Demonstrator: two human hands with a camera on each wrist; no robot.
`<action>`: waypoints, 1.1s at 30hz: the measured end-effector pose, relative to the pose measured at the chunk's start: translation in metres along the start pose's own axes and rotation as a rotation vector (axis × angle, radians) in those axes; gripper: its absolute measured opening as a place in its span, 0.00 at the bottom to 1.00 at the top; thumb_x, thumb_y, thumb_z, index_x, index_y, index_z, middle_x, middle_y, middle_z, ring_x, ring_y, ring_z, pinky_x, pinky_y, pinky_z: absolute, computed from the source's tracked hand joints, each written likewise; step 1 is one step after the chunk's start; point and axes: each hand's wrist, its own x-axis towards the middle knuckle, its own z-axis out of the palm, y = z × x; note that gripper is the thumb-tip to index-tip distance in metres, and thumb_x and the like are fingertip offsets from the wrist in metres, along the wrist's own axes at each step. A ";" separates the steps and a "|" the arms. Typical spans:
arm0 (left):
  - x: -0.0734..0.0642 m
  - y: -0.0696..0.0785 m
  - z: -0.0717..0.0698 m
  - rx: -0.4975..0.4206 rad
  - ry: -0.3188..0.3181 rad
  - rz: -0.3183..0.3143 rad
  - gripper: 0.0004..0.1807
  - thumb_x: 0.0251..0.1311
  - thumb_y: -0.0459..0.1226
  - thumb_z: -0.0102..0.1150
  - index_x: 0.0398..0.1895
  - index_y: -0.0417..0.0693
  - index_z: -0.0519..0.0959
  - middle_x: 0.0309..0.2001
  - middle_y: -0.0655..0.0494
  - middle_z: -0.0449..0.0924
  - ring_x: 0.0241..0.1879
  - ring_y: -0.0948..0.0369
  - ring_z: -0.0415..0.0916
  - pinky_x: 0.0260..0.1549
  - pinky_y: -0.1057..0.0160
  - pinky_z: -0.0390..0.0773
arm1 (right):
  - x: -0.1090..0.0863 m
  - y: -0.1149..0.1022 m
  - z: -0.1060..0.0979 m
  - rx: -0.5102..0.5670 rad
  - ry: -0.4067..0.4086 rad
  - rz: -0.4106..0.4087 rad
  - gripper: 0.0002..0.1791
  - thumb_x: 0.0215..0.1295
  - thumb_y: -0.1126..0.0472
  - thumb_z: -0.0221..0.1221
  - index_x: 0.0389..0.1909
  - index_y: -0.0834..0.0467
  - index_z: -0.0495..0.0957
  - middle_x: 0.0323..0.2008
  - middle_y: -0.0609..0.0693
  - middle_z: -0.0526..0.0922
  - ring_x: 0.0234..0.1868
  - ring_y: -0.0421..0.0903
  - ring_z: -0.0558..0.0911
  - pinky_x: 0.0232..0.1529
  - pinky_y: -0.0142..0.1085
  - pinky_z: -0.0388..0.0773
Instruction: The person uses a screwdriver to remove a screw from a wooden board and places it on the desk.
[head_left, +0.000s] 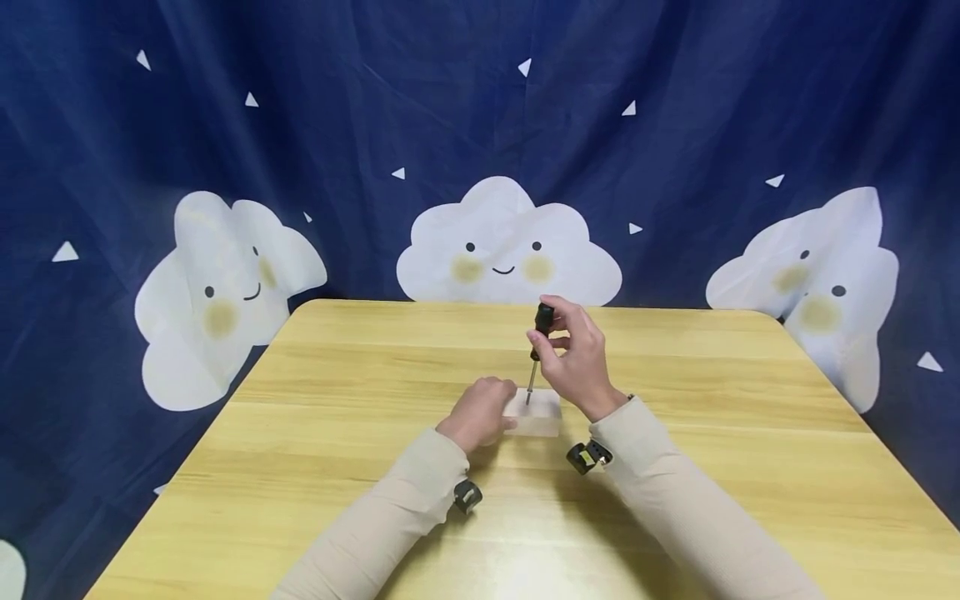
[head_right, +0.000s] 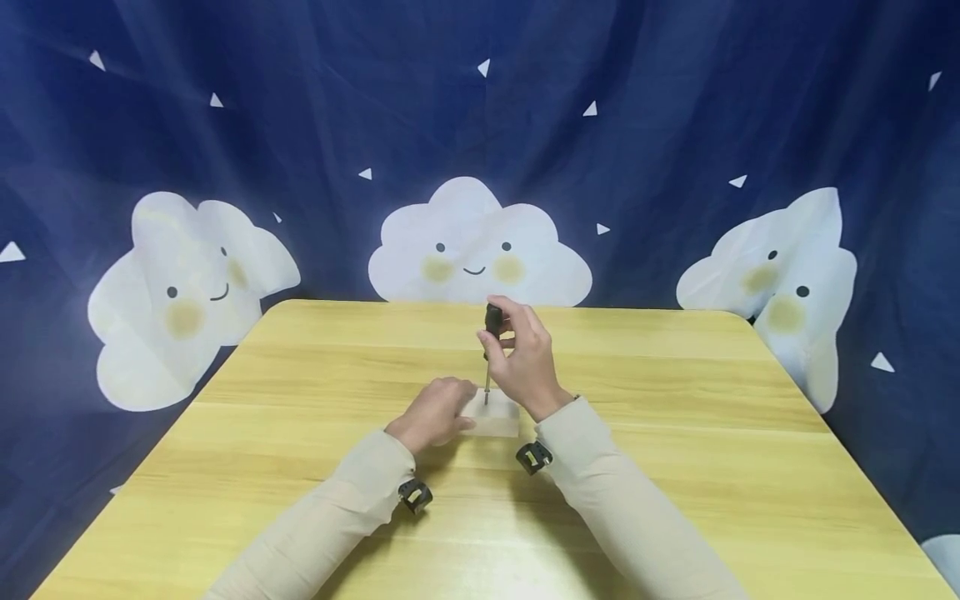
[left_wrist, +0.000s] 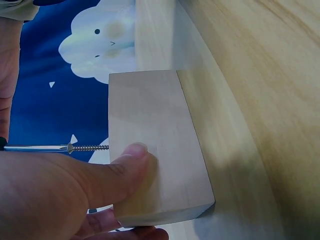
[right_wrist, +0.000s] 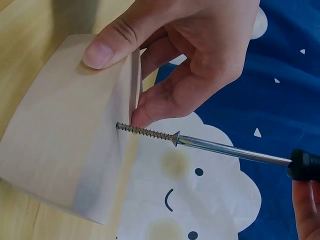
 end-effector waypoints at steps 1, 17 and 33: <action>0.000 0.000 0.000 0.000 0.001 0.000 0.18 0.51 0.40 0.72 0.43 0.41 0.80 0.36 0.51 0.80 0.39 0.55 0.77 0.42 0.60 0.79 | 0.000 0.000 0.000 -0.001 -0.007 0.001 0.27 0.55 0.75 0.65 0.57 0.64 0.71 0.35 0.61 0.77 0.30 0.53 0.81 0.25 0.38 0.84; -0.002 0.003 0.001 -0.026 -0.012 -0.027 0.20 0.52 0.39 0.72 0.46 0.41 0.80 0.37 0.50 0.80 0.40 0.55 0.78 0.43 0.60 0.79 | -0.001 0.003 0.000 -0.040 0.004 0.013 0.29 0.52 0.71 0.69 0.56 0.63 0.71 0.33 0.59 0.75 0.29 0.50 0.79 0.22 0.37 0.82; -0.001 0.002 0.001 -0.012 0.001 -0.011 0.20 0.51 0.40 0.72 0.46 0.41 0.80 0.37 0.50 0.80 0.40 0.55 0.78 0.44 0.60 0.79 | -0.002 0.005 -0.002 -0.041 -0.007 0.025 0.32 0.52 0.70 0.71 0.58 0.63 0.69 0.34 0.59 0.75 0.31 0.51 0.79 0.22 0.41 0.83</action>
